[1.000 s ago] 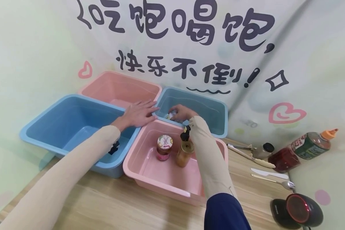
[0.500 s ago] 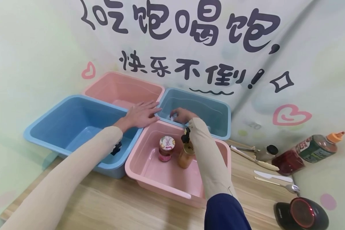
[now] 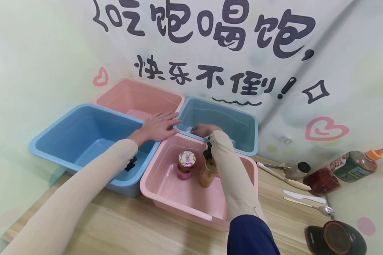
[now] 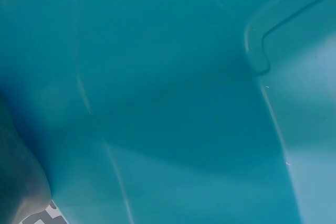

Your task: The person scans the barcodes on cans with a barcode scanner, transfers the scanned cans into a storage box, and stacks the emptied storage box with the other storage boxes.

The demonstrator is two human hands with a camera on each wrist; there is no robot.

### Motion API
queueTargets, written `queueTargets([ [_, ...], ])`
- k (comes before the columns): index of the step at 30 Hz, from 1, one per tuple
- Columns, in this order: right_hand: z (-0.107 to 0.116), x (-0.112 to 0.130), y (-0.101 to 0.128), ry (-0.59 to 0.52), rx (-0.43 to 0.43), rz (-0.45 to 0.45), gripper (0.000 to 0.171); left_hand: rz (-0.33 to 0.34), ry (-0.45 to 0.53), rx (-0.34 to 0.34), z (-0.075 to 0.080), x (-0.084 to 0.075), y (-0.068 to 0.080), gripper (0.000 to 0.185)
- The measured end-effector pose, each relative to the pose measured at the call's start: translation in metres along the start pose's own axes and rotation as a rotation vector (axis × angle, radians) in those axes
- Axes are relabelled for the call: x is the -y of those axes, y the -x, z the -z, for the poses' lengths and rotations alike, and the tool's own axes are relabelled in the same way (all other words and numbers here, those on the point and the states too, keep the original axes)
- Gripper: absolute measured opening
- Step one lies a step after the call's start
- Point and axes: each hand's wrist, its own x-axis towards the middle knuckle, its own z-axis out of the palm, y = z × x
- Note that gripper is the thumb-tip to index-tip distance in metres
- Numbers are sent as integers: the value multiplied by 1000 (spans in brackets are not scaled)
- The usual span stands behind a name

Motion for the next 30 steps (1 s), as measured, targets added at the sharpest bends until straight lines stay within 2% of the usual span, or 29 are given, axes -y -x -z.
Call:
queueTargets([
  [7, 4, -2, 12, -82, -47, -10, 51, -4, 4, 7, 2, -3, 1, 62],
  [15, 9, -5, 30, -114, -111, 37, 47, -5, 11, 2, 1, -2, 0, 62],
  [21, 13, -5, 44, -59, -154, 105, 43, -5, 27, -1, 3, -2, 0, 61],
  [30, 11, -7, 87, 12, -242, 186, 42, -7, 22, -18, 2, -2, 1, 61],
])
